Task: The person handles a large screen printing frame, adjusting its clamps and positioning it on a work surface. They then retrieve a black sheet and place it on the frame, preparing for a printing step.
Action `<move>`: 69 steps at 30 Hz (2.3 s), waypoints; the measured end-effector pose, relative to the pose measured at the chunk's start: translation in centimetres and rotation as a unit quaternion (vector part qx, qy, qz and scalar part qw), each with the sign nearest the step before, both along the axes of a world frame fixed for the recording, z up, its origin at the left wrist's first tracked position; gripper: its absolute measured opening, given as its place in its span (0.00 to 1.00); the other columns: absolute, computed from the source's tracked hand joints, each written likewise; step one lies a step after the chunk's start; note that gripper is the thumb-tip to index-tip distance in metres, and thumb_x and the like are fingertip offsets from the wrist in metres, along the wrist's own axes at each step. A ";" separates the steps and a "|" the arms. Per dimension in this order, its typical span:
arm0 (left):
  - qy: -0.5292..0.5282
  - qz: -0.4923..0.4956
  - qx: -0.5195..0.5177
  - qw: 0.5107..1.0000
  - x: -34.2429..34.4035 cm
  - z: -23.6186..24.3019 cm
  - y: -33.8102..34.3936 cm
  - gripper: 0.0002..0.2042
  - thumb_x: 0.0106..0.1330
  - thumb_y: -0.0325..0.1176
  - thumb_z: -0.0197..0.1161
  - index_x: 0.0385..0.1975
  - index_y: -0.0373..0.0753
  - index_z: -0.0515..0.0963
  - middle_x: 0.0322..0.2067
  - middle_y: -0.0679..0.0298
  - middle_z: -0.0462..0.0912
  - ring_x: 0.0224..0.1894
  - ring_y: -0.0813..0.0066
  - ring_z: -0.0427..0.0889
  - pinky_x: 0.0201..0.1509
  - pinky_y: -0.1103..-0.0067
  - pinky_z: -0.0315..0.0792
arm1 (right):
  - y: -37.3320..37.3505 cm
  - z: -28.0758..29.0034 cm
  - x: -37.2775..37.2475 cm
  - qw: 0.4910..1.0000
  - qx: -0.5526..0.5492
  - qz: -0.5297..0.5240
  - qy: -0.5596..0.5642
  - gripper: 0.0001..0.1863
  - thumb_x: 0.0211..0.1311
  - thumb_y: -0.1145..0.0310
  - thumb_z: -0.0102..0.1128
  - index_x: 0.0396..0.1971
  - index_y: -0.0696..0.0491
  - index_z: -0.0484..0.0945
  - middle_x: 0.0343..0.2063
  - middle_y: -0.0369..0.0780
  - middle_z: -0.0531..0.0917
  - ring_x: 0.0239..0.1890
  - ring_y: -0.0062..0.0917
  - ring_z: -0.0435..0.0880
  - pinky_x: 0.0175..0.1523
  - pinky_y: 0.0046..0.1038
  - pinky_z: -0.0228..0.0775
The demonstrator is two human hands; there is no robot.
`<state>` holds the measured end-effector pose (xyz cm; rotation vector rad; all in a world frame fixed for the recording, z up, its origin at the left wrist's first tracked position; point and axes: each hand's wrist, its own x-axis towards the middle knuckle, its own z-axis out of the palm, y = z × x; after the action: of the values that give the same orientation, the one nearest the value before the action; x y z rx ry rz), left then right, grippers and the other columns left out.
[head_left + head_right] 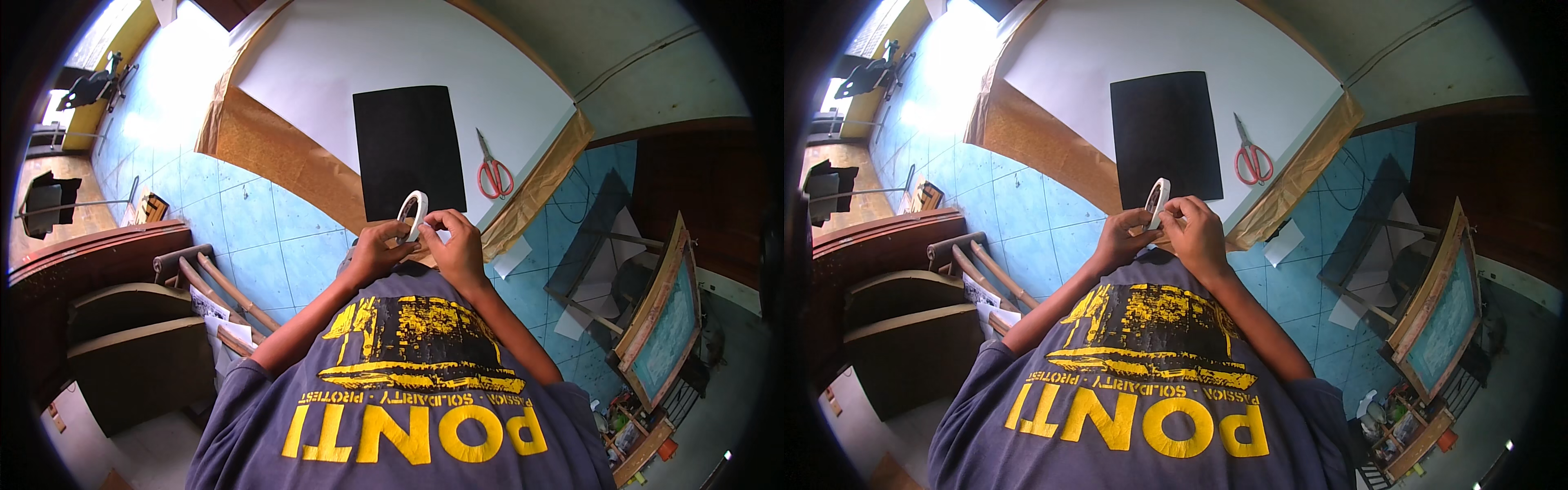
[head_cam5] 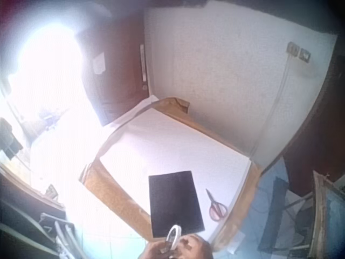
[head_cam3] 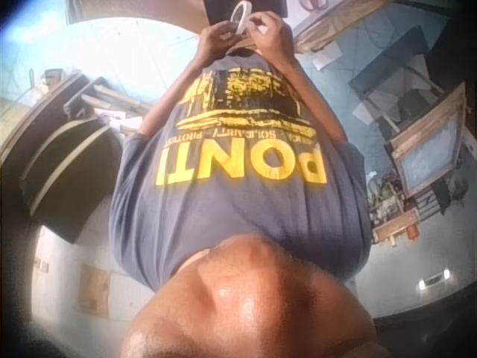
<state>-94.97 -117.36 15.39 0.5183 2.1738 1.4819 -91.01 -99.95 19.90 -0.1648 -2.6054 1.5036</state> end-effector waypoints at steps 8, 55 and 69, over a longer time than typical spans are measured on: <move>0.047 0.043 -0.004 0.998 0.6 -0.8 0.3 0.12 0.53 0.33 0.71 0.34 0.34 0.81 0.30 0.54 0.83 0.31 0.62 0.84 0.36 0.73 0.75 | -0.1 -0.7 0.0 0.990 -0.119 -0.030 -0.068 0.05 0.57 0.74 0.64 0.29 0.60 0.77 0.26 0.39 0.80 0.27 0.24 0.81 0.34 0.26 0.73; 0.057 -0.063 -0.188 0.978 -4.1 -5.3 -0.9 0.11 0.60 0.33 0.61 0.40 0.37 0.82 0.33 0.50 0.84 0.36 0.53 0.84 0.40 0.69 0.76 | 10.9 -16.6 -0.3 0.955 -0.172 -0.140 -0.196 0.06 0.57 0.71 0.65 0.30 0.58 0.82 0.21 0.32 0.80 0.23 0.14 0.75 0.31 0.20 0.67; 0.058 -0.057 -0.256 0.963 -5.7 -7.6 -3.0 0.11 0.60 0.35 0.62 0.39 0.39 0.83 0.34 0.54 0.85 0.37 0.58 0.85 0.42 0.69 0.77 | 12.3 -20.0 -2.3 0.977 0.001 -0.054 -0.207 0.07 0.53 0.68 0.65 0.29 0.55 0.83 0.27 0.41 0.85 0.30 0.28 0.85 0.39 0.28 0.74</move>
<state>-100.63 -120.35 7.82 0.5412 2.4490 0.7947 -93.26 -87.61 -0.11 -0.6761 -2.8451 1.5691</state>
